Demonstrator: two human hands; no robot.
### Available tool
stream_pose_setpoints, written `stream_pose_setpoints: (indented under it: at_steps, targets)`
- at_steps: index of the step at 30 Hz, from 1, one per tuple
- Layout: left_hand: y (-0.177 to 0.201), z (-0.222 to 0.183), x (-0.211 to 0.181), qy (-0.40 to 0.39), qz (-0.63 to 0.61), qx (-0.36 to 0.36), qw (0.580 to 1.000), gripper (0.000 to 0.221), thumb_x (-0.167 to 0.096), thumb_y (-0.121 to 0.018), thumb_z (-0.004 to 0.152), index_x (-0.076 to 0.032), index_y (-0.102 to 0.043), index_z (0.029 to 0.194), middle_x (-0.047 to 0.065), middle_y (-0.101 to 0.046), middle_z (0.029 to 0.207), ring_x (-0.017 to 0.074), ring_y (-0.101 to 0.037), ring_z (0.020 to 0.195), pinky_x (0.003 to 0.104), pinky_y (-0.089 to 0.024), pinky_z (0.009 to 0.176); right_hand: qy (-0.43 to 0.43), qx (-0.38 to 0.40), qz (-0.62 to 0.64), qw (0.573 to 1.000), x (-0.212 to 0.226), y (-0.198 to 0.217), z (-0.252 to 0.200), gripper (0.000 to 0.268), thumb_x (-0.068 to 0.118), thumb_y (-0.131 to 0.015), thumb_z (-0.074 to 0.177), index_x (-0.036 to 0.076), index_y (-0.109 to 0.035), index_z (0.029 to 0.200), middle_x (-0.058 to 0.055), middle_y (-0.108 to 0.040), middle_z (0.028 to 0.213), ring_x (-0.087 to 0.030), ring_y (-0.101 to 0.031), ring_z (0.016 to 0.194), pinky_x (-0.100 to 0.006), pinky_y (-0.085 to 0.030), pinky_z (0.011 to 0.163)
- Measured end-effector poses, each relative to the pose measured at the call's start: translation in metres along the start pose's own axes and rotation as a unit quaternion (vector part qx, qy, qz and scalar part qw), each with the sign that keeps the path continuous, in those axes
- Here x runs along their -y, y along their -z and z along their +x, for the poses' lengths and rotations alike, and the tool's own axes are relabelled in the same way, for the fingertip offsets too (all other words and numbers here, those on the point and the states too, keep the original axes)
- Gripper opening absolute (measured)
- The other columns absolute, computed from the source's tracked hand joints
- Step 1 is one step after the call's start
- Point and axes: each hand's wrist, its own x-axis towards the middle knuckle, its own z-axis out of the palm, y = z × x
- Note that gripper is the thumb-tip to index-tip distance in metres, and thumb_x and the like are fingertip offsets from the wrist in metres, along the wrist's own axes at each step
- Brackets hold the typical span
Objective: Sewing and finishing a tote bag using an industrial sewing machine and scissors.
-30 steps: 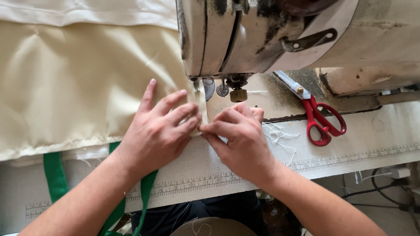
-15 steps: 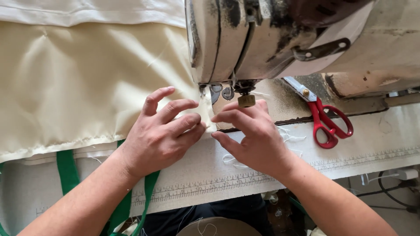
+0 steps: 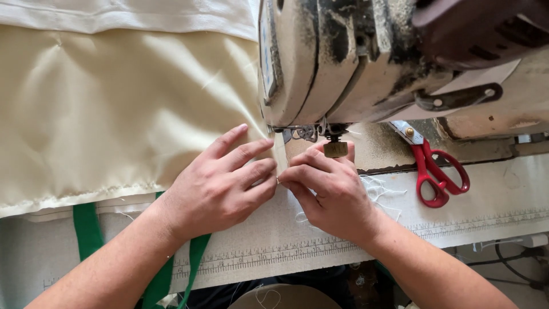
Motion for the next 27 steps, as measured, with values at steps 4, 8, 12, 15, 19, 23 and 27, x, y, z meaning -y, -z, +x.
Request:
stream_pose_setpoints:
  at_steps: [4, 8, 12, 15, 19, 23, 27]
  targets:
    - [-0.003, -0.001, 0.005, 0.008, -0.055, 0.001, 0.998, 0.011, -0.008, -0.050, 0.088, -0.006, -0.060, 0.082, 0.009, -0.057, 0.090, 0.0285, -0.057, 0.098, 0.050, -0.041, 0.090, 0.008, 0.004, -0.019, 1.000, 0.000, -0.001, 0.001, 0.009, 0.007, -0.055, 0.085, 0.015, -0.060, 0.084, 0.004, -0.054, 0.082, -0.015, -0.056, 0.079, -0.029, -0.035, 0.078]
    - [-0.003, -0.001, 0.008, 0.003, -0.061, 0.007, 0.998, 0.012, -0.009, -0.052, 0.088, -0.007, -0.061, 0.080, 0.007, -0.057, 0.089, 0.0281, -0.057, 0.099, 0.048, -0.040, 0.091, 0.015, 0.000, -0.025, 1.000, 0.002, 0.000, 0.000, 0.009, 0.006, -0.056, 0.085, 0.014, -0.059, 0.084, 0.003, -0.054, 0.083, -0.020, -0.055, 0.086, -0.030, -0.034, 0.080]
    - [0.000, -0.001, 0.010, -0.023, -0.067, 0.003, 0.997, 0.013, -0.007, -0.050, 0.087, -0.007, -0.061, 0.081, 0.007, -0.056, 0.087, 0.0287, -0.058, 0.096, 0.049, -0.042, 0.090, 0.024, -0.017, -0.016, 0.999, 0.005, 0.000, 0.000, 0.007, 0.005, -0.058, 0.084, 0.012, -0.060, 0.084, 0.001, -0.055, 0.083, -0.021, -0.054, 0.076, -0.030, -0.039, 0.080]
    - [0.000, -0.002, 0.012, -0.020, -0.083, 0.012, 0.996, 0.012, -0.009, -0.052, 0.088, -0.007, -0.062, 0.081, 0.005, -0.056, 0.087, 0.0284, -0.057, 0.098, 0.048, -0.041, 0.091, 0.035, -0.020, -0.026, 0.999, 0.008, 0.001, 0.001, 0.008, 0.005, -0.059, 0.084, 0.012, -0.061, 0.085, 0.000, -0.055, 0.084, -0.023, -0.052, 0.075, -0.032, -0.041, 0.076]
    - [0.000, -0.003, 0.014, -0.017, -0.085, 0.031, 0.996, 0.012, -0.009, -0.052, 0.087, -0.007, -0.063, 0.082, 0.004, -0.056, 0.087, 0.0283, -0.056, 0.101, 0.049, -0.037, 0.096, 0.042, -0.030, -0.030, 0.998, 0.011, 0.002, 0.004, 0.010, 0.001, -0.057, 0.084, 0.011, -0.061, 0.085, -0.001, -0.055, 0.082, -0.023, -0.051, 0.074, -0.032, -0.042, 0.075]
    - [-0.002, -0.002, 0.018, -0.015, -0.081, 0.029, 0.996, 0.014, -0.010, -0.051, 0.088, -0.008, -0.063, 0.082, 0.004, -0.056, 0.087, 0.0282, -0.056, 0.103, 0.050, -0.037, 0.096, 0.030, -0.028, -0.044, 0.998, 0.004, 0.003, 0.006, 0.011, 0.004, -0.061, 0.082, 0.014, -0.064, 0.085, 0.001, -0.056, 0.082, -0.023, -0.054, 0.079, -0.032, -0.038, 0.077]
    - [-0.005, 0.001, 0.030, -0.014, -0.072, 0.030, 0.997, 0.009, -0.012, -0.056, 0.086, -0.008, -0.065, 0.084, 0.005, -0.058, 0.089, 0.0275, -0.056, 0.102, 0.051, -0.036, 0.098, 0.041, -0.034, -0.133, 0.990, -0.007, 0.001, 0.013, 0.012, 0.012, -0.062, 0.082, 0.023, -0.063, 0.087, 0.009, -0.059, 0.087, -0.011, -0.053, 0.062, -0.040, -0.022, 0.069]
